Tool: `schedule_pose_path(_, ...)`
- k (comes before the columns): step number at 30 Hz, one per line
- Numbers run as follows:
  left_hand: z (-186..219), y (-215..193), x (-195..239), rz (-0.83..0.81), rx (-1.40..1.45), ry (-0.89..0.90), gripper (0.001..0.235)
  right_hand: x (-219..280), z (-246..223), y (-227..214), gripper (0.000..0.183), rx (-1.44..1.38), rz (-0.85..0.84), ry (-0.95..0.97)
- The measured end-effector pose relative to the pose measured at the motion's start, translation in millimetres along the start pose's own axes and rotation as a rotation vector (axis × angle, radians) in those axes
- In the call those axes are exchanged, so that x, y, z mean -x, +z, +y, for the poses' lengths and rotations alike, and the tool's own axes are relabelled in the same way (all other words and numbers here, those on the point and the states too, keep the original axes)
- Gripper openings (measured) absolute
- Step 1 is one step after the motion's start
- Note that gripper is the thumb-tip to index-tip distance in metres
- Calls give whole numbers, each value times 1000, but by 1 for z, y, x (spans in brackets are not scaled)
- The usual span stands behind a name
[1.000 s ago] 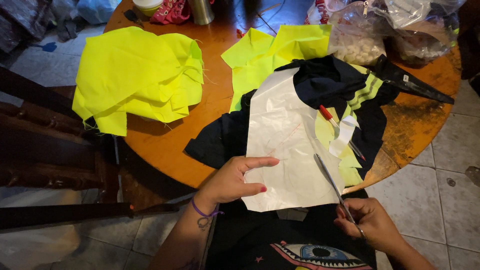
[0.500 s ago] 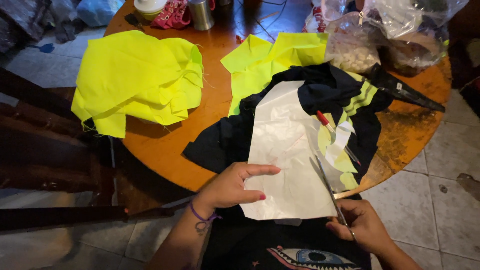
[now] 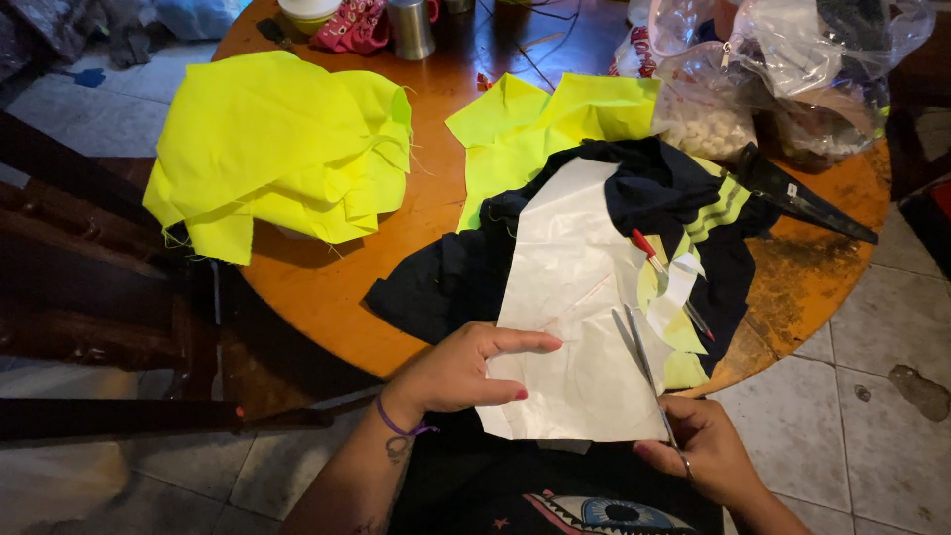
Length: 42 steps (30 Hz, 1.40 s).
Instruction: The person cuts a paper pattern with scissors, then places the pattern on a yellow fabric and pins it in place. The person handles the fabric and pattern repeatedly to align them before securing with pins.
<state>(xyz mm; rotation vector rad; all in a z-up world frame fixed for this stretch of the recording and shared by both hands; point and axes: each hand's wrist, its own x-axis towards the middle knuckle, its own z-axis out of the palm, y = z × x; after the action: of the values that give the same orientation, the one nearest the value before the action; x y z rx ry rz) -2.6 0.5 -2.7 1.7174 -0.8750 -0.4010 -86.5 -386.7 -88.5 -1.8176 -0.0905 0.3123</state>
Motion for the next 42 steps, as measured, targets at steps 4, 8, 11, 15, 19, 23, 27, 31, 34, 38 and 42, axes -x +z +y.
schedule_pose_path(4,3,0,-2,6,38,-57,61,0,10,4,19,-70,23,-13)
schedule_pose_path(8,-3,0,-2,11,31,-2,60,-1,10,5,19,-71,14,-53)
schedule_pose_path(11,-2,-1,-3,11,17,0,61,-1,11,7,16,-62,22,-46)
schedule_pose_path(15,-4,-1,-4,5,31,5,61,-1,16,7,21,-61,43,-18)
schedule_pose_path(19,-8,-1,-5,8,35,-6,61,0,11,13,13,-128,96,28)
schedule_pose_path(23,-11,-3,-7,5,40,6,60,-4,4,9,19,-73,97,119)
schedule_pose_path(27,-14,-4,-9,-10,16,9,61,-12,17,2,16,-128,38,24)
schedule_pose_path(31,-9,-5,-9,-48,5,-10,62,-22,15,-1,40,-164,-22,-50)
schedule_pose_path(34,-9,-4,-10,-67,74,14,61,-26,6,7,33,-251,14,-28)
schedule_pose_path(38,-9,-4,-11,-70,43,16,60,-30,7,12,33,-203,75,38)
schedule_pose_path(42,-8,-3,-13,-69,73,18,60,-30,10,13,48,-228,103,97)
